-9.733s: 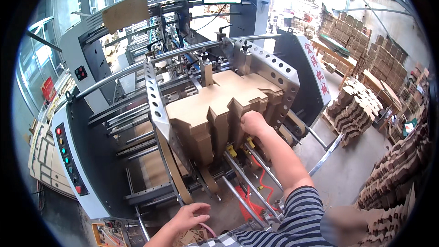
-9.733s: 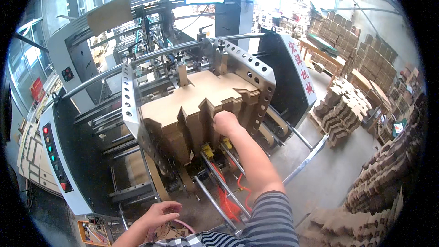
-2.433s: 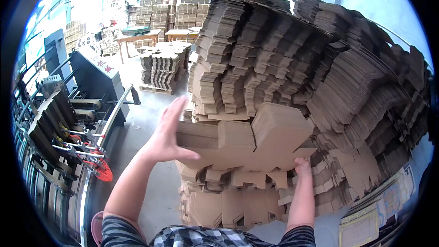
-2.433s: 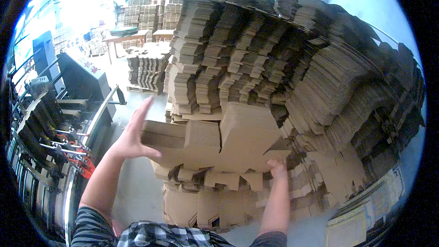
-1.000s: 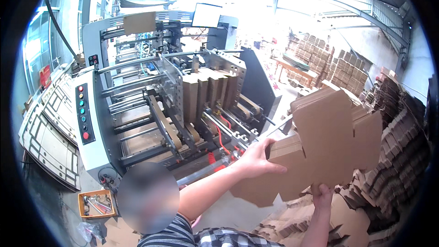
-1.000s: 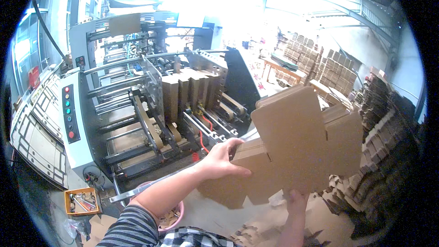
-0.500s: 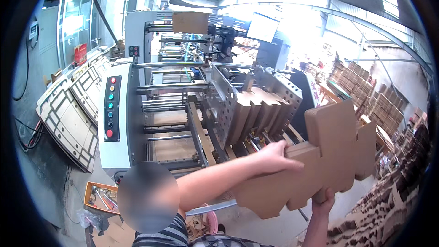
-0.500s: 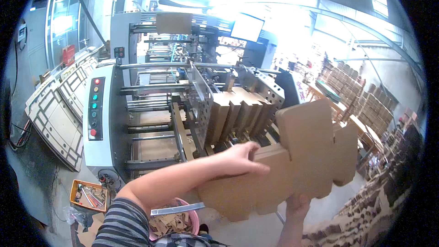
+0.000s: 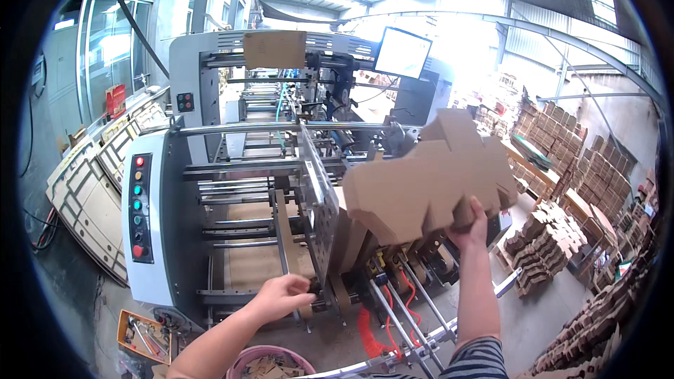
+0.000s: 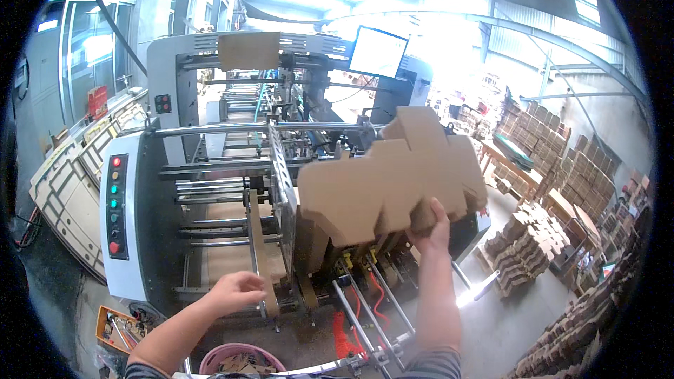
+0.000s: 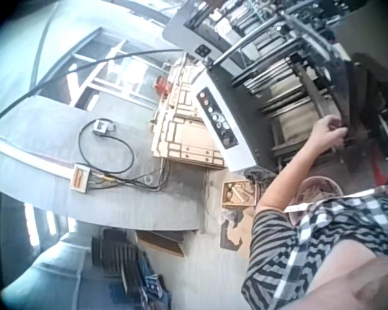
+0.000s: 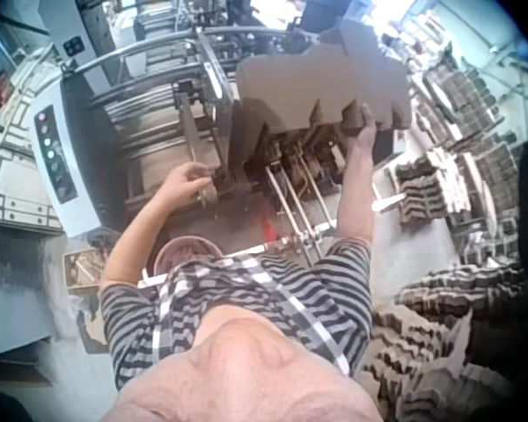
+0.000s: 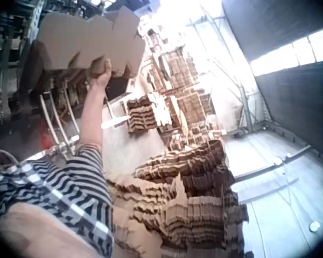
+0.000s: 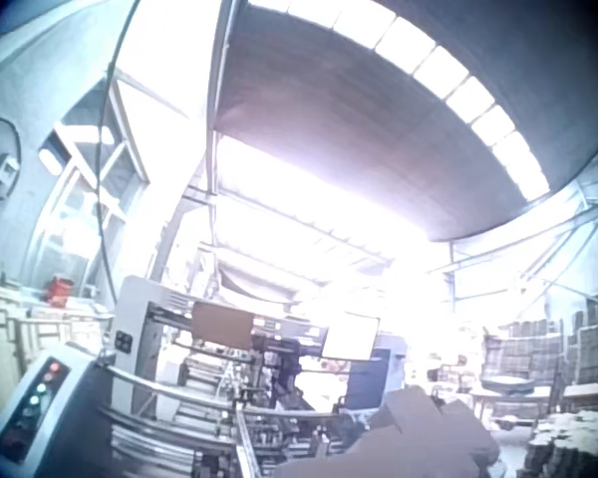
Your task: The person operates a cardboard box forming machine, feeding flat cardboard blanks into the mechanism and collecting the formed boxes. They also use a handheld remote to control the machine and walk between stations to retrieve materials.
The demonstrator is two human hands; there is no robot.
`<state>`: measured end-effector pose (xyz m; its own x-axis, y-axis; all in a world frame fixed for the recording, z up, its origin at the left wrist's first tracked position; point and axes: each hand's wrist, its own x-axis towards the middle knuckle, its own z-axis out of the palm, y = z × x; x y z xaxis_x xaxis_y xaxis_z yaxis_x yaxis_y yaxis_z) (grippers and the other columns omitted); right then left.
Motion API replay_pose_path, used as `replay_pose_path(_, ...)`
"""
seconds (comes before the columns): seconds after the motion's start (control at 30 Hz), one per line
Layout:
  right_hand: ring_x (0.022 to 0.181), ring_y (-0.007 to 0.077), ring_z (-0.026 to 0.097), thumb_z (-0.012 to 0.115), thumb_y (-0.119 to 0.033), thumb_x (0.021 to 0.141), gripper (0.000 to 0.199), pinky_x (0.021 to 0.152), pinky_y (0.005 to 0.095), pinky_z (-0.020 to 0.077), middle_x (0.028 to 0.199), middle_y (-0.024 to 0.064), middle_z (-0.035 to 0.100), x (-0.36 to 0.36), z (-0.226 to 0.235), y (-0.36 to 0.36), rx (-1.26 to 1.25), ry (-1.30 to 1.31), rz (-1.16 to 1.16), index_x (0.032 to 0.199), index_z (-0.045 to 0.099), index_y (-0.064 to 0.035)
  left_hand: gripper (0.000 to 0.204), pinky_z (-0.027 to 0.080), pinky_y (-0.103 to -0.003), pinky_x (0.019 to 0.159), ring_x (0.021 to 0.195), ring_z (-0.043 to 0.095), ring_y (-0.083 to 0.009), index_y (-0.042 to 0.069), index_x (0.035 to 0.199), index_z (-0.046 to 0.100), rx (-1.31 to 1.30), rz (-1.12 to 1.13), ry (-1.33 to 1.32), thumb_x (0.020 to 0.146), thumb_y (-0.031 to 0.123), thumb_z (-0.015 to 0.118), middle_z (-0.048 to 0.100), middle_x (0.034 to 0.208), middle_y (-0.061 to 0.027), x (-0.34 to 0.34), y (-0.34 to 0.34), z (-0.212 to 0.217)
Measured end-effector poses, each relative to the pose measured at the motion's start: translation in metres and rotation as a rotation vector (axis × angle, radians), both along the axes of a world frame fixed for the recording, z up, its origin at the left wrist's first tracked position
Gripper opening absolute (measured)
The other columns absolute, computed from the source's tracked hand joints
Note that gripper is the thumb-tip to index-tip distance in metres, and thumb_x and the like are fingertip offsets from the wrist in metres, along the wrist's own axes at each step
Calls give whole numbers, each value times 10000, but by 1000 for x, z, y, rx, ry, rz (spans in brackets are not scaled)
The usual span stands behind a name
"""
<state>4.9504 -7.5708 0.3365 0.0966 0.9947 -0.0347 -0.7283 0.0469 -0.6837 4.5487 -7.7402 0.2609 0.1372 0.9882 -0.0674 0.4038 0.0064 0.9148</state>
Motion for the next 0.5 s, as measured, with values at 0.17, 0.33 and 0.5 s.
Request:
replay_pose_path(0.17, 900, 175, 530, 704, -426, 723, 430, 738, 385, 429, 977, -3, 582, -9, -17, 97, -195, -86, 33, 1070, 560, -217, 433, 504, -294, 846, 957, 638, -171, -28, 1114, 602, -175, 96, -94, 781, 219, 725, 667, 1040, -124, -18, 8, -35)
replay_pose_path(0.33, 1075, 220, 491, 753, -421, 679, 536, 798, 436, 459, 1127, 42, 568, -21, -49, 145, -420, -116, 7, 1133, 556, -216, 455, 470, -329, 927, 1053, 596, -208, -58, 1181, 544, -305, 15, -246, 801, 125, 713, 625, 1128, -164, -17, 10, -69)
replay_pose_path(0.5, 1136, 254, 454, 745, -369, 704, 620, 886, 500, 425, 1228, 76, 497, -38, -35, 144, -478, -266, 9, 1233, 489, -174, 476, 456, -326, 938, 1059, 587, -193, -57, 1207, 530, -420, 9, -247, 809, 135, 707, 611, 1151, -153, -11, 8, -83)
